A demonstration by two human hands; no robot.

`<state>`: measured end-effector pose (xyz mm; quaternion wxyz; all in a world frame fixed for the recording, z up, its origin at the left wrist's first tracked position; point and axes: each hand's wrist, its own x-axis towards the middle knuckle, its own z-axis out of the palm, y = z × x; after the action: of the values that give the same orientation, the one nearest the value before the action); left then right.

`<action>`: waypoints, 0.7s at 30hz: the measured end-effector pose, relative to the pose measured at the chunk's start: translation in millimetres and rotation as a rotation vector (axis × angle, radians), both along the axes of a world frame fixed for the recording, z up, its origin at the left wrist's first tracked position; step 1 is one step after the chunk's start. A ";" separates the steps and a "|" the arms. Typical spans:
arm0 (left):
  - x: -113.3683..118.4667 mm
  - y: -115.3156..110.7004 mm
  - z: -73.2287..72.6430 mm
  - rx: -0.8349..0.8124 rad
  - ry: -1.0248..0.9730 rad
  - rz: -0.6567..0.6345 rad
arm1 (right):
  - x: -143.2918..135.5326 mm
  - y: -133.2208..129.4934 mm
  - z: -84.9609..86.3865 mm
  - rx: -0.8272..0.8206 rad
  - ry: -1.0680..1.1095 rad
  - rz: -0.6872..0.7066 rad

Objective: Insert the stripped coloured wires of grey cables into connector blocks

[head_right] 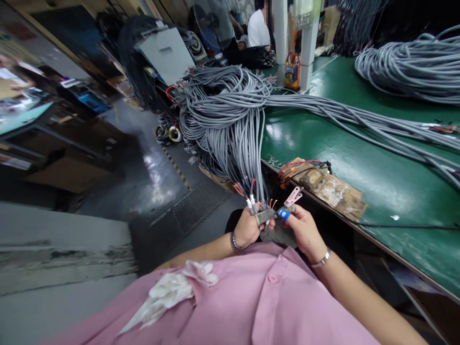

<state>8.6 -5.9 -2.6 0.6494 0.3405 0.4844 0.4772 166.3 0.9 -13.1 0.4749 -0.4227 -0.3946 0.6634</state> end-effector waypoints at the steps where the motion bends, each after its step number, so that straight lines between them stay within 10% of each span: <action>1: -0.1 -0.3 0.4 0.007 0.003 -0.005 | -0.5 0.0 1.4 -0.008 0.010 0.009; 21: 1.2 -6.2 -1.9 0.095 0.125 -0.031 | -10.7 -6.5 18.3 -0.054 0.095 -0.025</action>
<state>9.8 -12.1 -4.5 0.6084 0.4075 0.4954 0.4674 155.6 -5.6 5.1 0.4897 -0.4082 -0.3485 0.6871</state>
